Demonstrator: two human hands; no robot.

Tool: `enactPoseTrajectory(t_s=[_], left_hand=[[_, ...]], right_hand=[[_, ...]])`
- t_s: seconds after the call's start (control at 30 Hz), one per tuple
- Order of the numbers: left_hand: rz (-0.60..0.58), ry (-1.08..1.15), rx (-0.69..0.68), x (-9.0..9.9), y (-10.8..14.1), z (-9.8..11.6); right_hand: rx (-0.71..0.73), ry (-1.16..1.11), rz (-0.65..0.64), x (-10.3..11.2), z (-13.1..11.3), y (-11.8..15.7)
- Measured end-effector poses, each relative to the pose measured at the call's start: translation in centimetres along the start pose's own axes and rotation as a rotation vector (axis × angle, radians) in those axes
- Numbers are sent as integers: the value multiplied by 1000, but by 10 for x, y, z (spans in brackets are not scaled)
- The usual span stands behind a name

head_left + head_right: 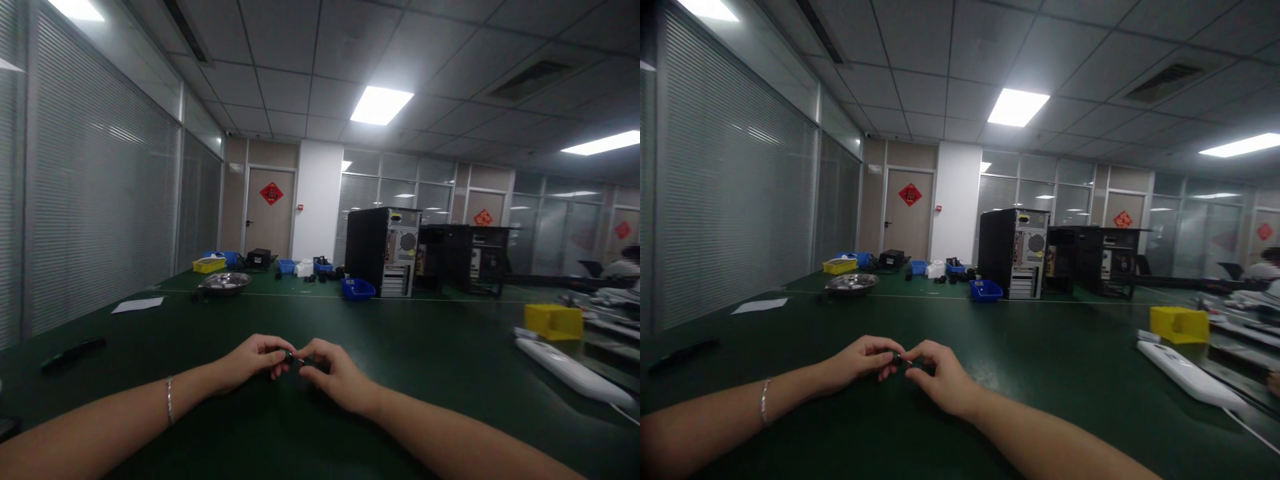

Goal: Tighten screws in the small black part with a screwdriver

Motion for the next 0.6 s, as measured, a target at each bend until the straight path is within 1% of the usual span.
enactPoseTrajectory(t_s=[0.13, 0.23, 0.33, 0.4, 0.47, 0.53, 0.6], left_hand=[[27, 125, 35, 1, -2, -7], [50, 219, 30, 1, -5, -12], [44, 224, 36, 2, -7, -15], [30, 156, 46, 4, -7, -14], [-13, 35, 27, 6, -5, -11], [-83, -122, -14, 5, 0, -4], [-122, -308, -38, 4, 5, 4]], right_hand=[[-27, -31, 37, 1, 4, -1], [-48, -70, 68, 1, 10, -3], [-51, -70, 107, 3, 11, -3], [-51, -67, 131, 5, 8, -3], [-71, -79, 130, 5, 5, -2], [-100, -98, 116, 5, 5, -2], [-110, -121, 104, 5, 7, -1]])
Point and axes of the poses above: each hand's wrist, its own y-axis away from the middle knuckle, its own x-axis out of the back of the hand, z = x × y, the point moved 4 cm from there along -y, towards the middle knuckle, and after that the axes turned 15 degrees about -y, right-handed, at the moved point
